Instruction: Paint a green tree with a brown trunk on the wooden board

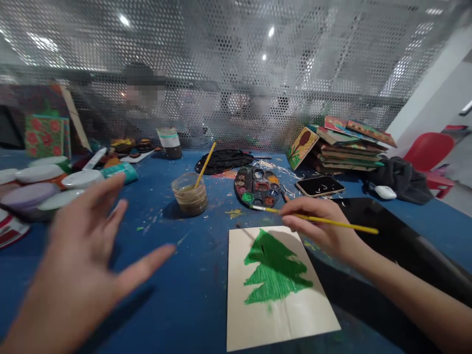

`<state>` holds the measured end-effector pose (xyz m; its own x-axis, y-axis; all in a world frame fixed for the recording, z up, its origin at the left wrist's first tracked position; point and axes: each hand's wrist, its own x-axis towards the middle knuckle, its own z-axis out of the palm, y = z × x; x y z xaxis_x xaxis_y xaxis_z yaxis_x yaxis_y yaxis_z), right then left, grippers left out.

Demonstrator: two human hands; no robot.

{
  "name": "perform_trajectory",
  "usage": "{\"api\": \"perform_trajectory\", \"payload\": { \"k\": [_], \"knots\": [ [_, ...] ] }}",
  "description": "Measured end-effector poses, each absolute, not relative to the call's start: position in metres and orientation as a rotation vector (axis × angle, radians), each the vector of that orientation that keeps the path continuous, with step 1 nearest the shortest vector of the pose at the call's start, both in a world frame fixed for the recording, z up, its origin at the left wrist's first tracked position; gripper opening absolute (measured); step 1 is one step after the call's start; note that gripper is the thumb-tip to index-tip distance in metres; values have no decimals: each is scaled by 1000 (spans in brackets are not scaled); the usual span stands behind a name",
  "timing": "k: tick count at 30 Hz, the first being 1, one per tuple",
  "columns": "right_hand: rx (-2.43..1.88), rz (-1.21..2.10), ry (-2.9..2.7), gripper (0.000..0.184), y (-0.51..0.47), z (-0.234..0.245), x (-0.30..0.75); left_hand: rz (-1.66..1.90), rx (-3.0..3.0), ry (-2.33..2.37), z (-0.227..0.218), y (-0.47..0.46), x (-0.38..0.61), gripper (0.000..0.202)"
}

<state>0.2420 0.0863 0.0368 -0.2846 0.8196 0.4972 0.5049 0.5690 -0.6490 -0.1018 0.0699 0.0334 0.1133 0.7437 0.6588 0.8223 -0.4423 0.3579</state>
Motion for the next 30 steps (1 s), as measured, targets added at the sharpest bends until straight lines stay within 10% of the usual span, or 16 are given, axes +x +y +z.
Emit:
{"api": "perform_trajectory", "payload": {
  "k": [6, 13, 18, 24, 30],
  "knots": [
    [-1029, 679, -1719, 27, 89, 27, 237, -1332, -2323, -1940, 17, 169, -95, 114],
    [-1051, 401, -1780, 24, 109, 23, 252, -1448, -2499, -1895, -1, 193, -81, 42],
    [-1194, 448, -1808, 24, 137, 30, 248, -1522, -2498, -1807, -1, 191, -78, 36],
    [-1277, 341, -1924, 22, 177, 49, 213, -1726, -2265, -1548, 5, 172, -80, 75],
    [-1356, 188, -1954, 23, 192, 52, 197, -1679, -2243, -1010, 26, 124, -74, 28]
  ]
}}
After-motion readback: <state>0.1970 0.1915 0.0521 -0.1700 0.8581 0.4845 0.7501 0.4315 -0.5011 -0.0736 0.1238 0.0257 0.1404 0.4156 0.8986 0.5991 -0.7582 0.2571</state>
